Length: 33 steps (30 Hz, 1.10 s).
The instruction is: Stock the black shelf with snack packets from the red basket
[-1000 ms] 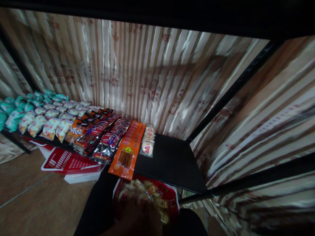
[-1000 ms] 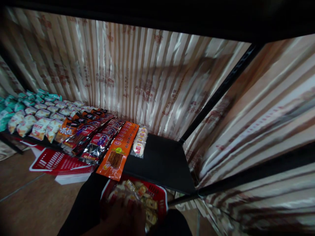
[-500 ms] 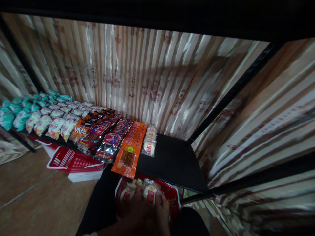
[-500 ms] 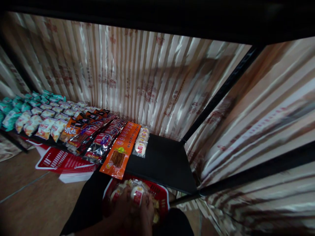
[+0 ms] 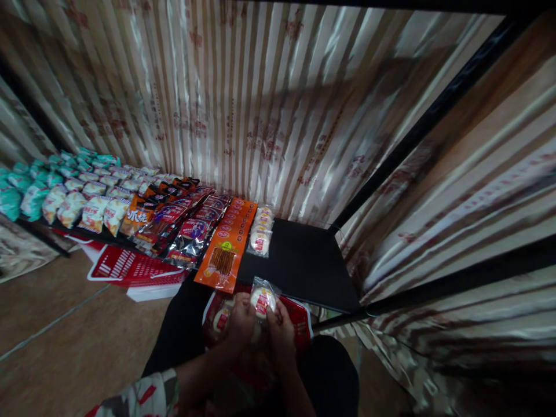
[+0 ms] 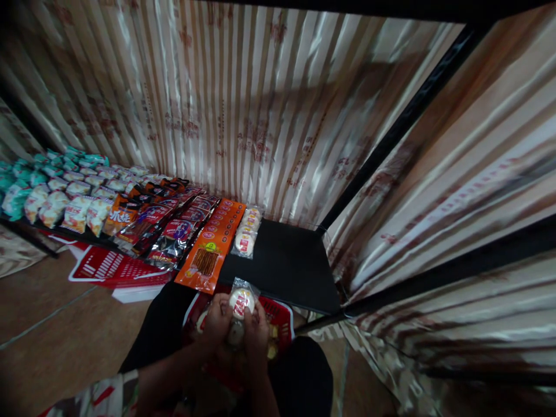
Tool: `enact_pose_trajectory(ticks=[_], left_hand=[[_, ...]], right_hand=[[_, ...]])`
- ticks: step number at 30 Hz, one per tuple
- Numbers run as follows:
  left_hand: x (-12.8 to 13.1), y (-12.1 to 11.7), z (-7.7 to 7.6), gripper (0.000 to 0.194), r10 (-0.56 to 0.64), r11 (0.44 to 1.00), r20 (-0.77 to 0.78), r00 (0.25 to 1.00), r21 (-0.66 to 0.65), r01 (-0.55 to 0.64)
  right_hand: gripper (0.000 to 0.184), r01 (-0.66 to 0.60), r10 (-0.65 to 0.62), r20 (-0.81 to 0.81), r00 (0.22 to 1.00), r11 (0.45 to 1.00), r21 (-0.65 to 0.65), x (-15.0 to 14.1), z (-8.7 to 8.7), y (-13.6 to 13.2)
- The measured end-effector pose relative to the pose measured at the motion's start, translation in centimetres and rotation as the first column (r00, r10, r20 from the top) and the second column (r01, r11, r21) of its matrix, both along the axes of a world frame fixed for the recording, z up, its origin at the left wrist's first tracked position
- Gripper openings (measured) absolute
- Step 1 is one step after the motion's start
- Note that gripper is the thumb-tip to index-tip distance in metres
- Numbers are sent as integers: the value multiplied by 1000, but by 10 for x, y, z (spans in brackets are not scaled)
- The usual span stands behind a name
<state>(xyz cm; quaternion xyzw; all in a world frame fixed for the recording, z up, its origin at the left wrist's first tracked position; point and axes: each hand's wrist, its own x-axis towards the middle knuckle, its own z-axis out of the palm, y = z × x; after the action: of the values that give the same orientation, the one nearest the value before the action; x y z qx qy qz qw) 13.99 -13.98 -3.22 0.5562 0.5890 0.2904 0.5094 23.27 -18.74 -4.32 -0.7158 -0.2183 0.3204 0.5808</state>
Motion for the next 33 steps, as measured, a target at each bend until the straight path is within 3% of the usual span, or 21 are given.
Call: enact_pose_trajectory(ticks=[6,10,14,18,25,33], left_hand=[[3,1,15,21,-90,995,-179,980,28,97],[4,6,26,33,-115,988,-302,946,63,140],[6,13,37,33,-161,978,-337,927,74,197],[9,21,40,33,-155,982,-279,948,60,178],[16,40,42,42,-100,995,-131,986,11,103],[24,57,38,46,-32,999,-62,998,41,34]], right_hand=[[66,-24,27,-144,989,999,23,8,8,5],[66,-4,7,-128,992,1000,19,16,10,9],[71,-36,43,-152,987,998,45,23,13,16],[59,-60,68,-129,989,996,62,28,18,27],[46,-61,62,97,993,998,-16,32,22,46],[54,-64,62,135,989,998,14,34,21,75]])
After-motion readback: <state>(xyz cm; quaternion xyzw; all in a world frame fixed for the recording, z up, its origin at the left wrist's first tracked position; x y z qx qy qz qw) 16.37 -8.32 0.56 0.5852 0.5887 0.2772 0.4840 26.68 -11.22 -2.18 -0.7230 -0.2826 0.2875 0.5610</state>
